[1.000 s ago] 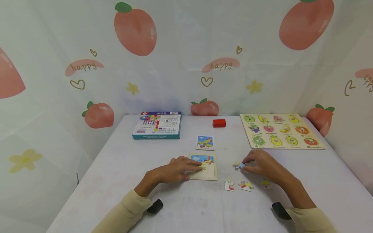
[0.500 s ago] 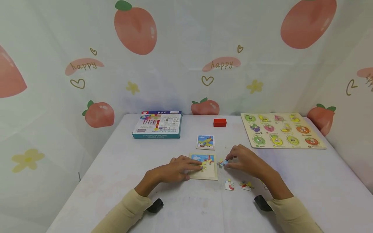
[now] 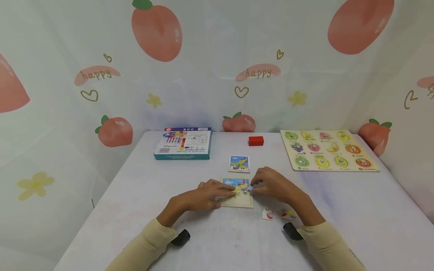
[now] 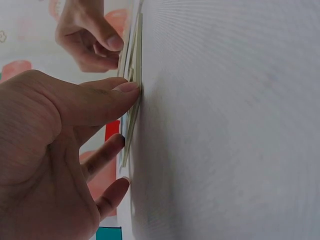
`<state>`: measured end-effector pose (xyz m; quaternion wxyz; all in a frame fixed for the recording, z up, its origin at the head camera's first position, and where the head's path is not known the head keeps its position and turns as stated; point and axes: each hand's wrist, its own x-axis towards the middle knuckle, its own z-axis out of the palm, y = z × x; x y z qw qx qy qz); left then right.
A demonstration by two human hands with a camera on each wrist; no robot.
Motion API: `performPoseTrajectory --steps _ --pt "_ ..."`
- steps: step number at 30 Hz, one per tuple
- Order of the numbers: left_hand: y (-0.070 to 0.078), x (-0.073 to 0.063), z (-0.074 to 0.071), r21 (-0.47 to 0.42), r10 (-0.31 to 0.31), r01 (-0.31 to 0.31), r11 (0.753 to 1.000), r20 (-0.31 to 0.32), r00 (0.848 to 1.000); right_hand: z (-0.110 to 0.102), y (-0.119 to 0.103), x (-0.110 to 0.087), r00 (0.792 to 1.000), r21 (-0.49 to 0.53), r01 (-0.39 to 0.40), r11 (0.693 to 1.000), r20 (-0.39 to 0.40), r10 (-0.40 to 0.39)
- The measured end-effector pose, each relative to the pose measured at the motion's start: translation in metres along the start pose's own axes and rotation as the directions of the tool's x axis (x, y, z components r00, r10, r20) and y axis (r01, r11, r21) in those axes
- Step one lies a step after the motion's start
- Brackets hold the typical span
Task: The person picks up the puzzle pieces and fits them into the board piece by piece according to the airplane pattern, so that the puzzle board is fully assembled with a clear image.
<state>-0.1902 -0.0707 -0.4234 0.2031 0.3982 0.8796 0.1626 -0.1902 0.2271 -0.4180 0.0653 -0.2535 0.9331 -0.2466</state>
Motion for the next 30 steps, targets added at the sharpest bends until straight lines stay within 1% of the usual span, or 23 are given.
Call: performPoseTrajectory --steps 5,10,16,23,30 --pt "0.0 0.0 -0.002 -0.004 0.001 -0.001 1.0 -0.003 1.0 0.002 -0.005 0.005 1.0 0.002 0.008 1.0 0.021 -0.008" --pt "0.0 0.0 -0.003 -0.005 0.001 -0.001 1.0 -0.011 1.0 0.005 -0.008 0.008 0.999 -0.01 -0.002 1.0 0.036 0.002" --pt "0.001 0.001 -0.003 -0.014 -0.004 0.004 1.0 -0.008 1.0 0.007 -0.01 0.008 0.999 -0.009 -0.017 1.0 0.043 0.018" --pt "0.001 0.0 -0.003 -0.015 0.003 -0.003 1.0 0.0 1.0 0.009 -0.011 0.008 0.998 -0.006 -0.015 1.0 0.055 0.016" --pt "0.0 0.0 -0.002 -0.003 0.01 -0.01 1.0 -0.003 1.0 0.013 -0.012 0.008 0.999 -0.013 0.004 1.0 0.042 -0.003"
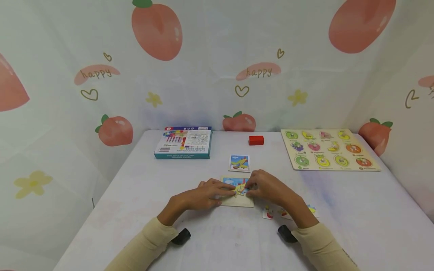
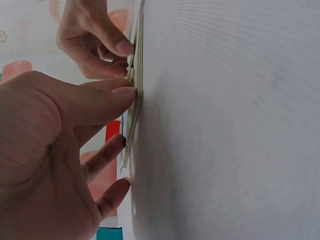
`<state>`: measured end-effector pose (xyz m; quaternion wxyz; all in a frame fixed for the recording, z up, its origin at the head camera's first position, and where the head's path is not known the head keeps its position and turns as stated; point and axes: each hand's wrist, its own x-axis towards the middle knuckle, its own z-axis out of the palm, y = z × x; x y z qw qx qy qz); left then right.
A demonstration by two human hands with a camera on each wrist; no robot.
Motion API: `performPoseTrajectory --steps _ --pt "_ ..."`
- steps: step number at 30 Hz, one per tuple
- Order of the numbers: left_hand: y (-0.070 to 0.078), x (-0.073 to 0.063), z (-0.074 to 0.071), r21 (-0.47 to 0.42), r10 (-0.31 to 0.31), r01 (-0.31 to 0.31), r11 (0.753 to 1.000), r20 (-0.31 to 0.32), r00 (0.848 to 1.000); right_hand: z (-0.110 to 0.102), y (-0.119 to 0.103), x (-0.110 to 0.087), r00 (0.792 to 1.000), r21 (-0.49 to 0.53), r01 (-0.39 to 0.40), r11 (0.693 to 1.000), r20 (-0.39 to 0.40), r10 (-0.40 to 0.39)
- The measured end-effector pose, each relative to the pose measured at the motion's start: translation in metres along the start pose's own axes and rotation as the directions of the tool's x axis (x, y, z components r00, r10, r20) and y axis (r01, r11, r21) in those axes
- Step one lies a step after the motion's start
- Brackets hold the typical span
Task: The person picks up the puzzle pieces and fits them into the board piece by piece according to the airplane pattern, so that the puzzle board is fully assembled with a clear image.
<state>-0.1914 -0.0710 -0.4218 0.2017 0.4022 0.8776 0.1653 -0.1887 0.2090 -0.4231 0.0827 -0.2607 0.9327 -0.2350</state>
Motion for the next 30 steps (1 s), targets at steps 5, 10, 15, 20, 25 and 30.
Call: performPoseTrajectory --steps 5,10,15,20,25,30 --pt "-0.0013 -0.0001 0.0007 0.004 0.005 -0.005 1.0 -0.004 1.0 0.0017 -0.0005 0.0 1.0 0.01 0.012 1.0 -0.015 -0.012" --pt "-0.0016 -0.0003 0.0012 0.005 0.008 -0.008 1.0 -0.003 1.0 0.003 -0.0007 0.0 1.0 -0.003 0.023 1.0 -0.016 -0.023" --pt "-0.0016 -0.0004 0.0008 0.018 0.015 -0.015 1.0 -0.002 1.0 0.0034 -0.0014 0.0002 1.0 -0.018 0.027 0.999 -0.008 -0.027" --pt "-0.0014 0.0002 0.001 0.025 0.014 -0.014 1.0 -0.003 1.0 0.0039 -0.0018 -0.0006 0.999 -0.021 0.026 0.999 -0.018 -0.027" --pt "-0.001 0.0005 0.0011 0.024 0.006 -0.006 1.0 -0.002 1.0 0.0046 -0.0028 -0.0008 0.999 -0.023 0.026 0.999 -0.021 -0.027" --pt "-0.001 0.0 0.0014 0.015 0.004 -0.004 1.0 -0.001 1.0 0.0033 -0.0039 -0.0008 1.0 -0.01 0.021 1.0 -0.012 -0.021"
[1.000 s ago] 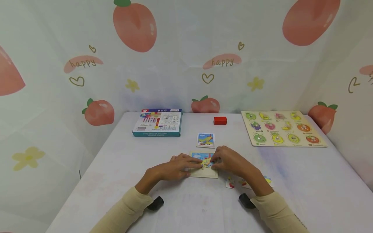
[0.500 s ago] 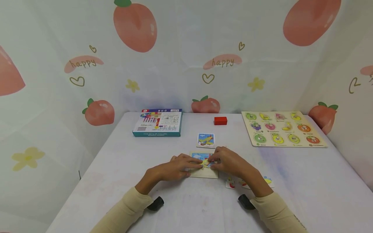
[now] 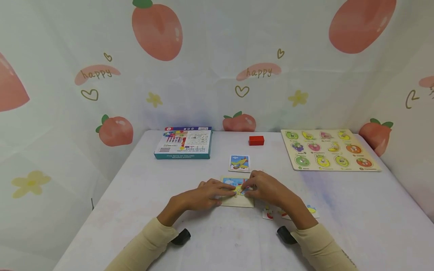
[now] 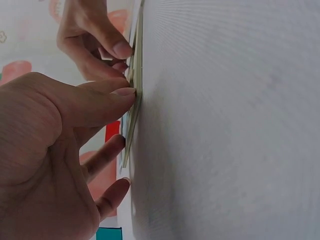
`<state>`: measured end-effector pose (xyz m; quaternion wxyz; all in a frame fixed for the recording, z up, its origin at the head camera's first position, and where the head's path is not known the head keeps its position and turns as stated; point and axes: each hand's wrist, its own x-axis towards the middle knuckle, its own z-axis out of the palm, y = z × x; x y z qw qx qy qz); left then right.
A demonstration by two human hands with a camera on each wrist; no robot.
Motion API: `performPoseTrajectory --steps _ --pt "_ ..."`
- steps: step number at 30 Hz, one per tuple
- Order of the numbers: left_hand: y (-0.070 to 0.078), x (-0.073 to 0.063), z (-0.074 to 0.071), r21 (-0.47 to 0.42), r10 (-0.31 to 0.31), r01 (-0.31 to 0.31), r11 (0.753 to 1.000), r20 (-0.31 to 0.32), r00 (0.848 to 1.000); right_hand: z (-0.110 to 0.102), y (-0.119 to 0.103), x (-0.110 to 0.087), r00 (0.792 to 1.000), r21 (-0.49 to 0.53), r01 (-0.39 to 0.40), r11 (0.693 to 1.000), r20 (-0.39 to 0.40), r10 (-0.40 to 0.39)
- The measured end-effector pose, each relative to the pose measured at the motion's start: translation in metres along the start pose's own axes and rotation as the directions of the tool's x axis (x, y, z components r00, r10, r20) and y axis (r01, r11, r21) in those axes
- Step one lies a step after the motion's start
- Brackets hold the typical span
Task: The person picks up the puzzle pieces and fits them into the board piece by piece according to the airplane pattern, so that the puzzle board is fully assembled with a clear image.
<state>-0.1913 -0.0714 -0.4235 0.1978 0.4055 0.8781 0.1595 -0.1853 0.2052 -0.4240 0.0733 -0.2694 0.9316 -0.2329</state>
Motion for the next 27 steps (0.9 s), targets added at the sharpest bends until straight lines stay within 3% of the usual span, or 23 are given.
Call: performPoseTrajectory --steps 13,17,24,27 --pt "0.004 0.002 0.0 -0.039 0.026 -0.027 0.999 -0.029 0.999 0.002 0.0 0.0 1.0 0.026 -0.021 0.999 -0.013 0.021" --pt "0.007 0.004 0.002 -0.065 0.036 -0.037 0.997 -0.012 0.999 0.002 -0.001 0.001 0.999 0.045 -0.051 0.998 -0.012 0.051" --pt "0.011 0.003 0.004 -0.005 0.025 -0.025 1.0 0.017 1.0 0.001 -0.004 0.001 0.998 0.024 -0.062 0.998 -0.016 0.062" --pt "0.003 0.008 0.012 -0.001 0.038 -0.038 0.999 0.015 0.999 0.0 -0.003 0.001 0.999 0.024 -0.05 0.998 -0.018 0.05"
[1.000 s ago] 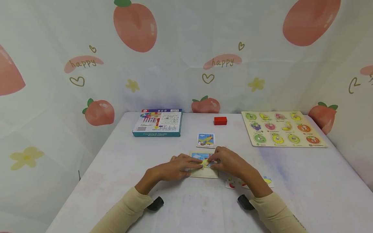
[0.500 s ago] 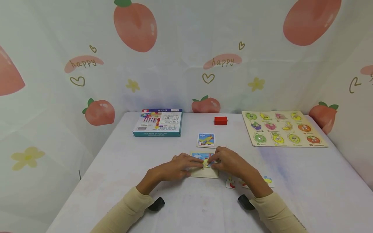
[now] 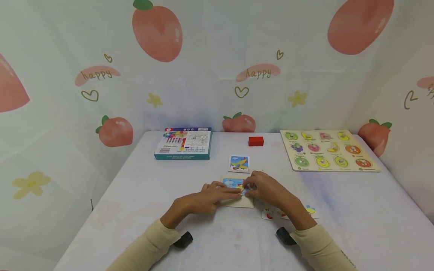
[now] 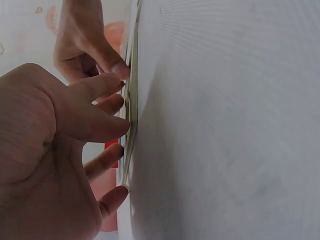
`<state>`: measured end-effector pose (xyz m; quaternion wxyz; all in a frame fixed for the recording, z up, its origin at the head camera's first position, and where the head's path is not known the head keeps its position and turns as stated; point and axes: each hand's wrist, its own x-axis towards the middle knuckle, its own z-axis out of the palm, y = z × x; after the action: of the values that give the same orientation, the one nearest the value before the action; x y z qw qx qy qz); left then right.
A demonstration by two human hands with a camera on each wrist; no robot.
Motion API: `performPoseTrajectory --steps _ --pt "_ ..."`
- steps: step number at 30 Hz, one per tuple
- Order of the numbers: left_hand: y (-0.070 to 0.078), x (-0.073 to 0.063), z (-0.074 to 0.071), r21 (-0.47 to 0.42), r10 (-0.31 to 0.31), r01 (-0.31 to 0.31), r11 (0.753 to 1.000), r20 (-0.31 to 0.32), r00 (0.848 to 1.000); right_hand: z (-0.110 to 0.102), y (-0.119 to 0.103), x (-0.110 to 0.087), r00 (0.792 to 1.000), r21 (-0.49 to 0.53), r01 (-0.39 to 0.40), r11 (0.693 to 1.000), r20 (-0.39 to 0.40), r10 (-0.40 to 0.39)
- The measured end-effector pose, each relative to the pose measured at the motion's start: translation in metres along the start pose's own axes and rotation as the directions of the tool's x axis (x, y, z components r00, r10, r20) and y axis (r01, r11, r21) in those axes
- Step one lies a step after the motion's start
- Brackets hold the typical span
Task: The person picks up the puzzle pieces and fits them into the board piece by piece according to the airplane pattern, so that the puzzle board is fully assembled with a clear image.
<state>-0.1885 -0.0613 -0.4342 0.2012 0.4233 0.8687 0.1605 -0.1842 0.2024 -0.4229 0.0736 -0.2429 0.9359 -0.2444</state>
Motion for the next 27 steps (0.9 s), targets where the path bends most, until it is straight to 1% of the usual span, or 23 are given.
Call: performPoseTrajectory --steps 4,6,8,12,13,15,19,24,27 --pt "-0.007 0.005 0.008 -0.006 -0.003 0.003 1.0 -0.007 1.0 0.0 0.003 -0.001 1.0 -0.001 0.007 1.0 0.006 -0.007" --pt "-0.006 0.004 0.007 -0.008 -0.014 0.014 1.0 -0.001 1.0 -0.001 0.006 -0.003 1.0 -0.002 0.005 1.0 0.012 -0.005" --pt "0.0 0.001 0.002 -0.013 -0.024 0.024 1.0 0.008 1.0 -0.003 0.007 -0.008 1.0 -0.004 0.003 1.0 0.018 -0.003" --pt "0.004 -0.003 -0.003 -0.036 -0.034 0.034 0.999 0.011 0.999 -0.006 0.011 -0.022 1.0 -0.007 -0.014 1.0 0.024 0.014" --pt "0.006 -0.004 -0.005 -0.056 -0.042 0.043 0.998 0.015 0.999 -0.007 0.012 -0.026 0.999 -0.004 -0.025 1.0 0.026 0.025" --pt "0.005 -0.005 -0.005 -0.077 -0.048 0.049 0.996 0.012 0.999 -0.008 0.014 -0.035 0.998 0.0 -0.048 0.999 0.035 0.048" --pt "0.001 -0.003 -0.005 -0.088 -0.042 0.04 0.995 -0.01 0.999 -0.01 0.017 -0.052 0.995 -0.001 -0.092 0.996 0.043 0.092" --pt "-0.003 -0.003 -0.007 -0.08 -0.015 0.009 0.997 -0.065 0.998 -0.011 0.019 -0.069 0.995 -0.04 -0.098 0.994 0.031 0.099" --pt "-0.004 -0.005 -0.01 -0.103 -0.03 0.02 0.994 -0.096 0.995 -0.012 0.019 -0.076 0.994 -0.066 -0.099 0.993 0.029 0.101"
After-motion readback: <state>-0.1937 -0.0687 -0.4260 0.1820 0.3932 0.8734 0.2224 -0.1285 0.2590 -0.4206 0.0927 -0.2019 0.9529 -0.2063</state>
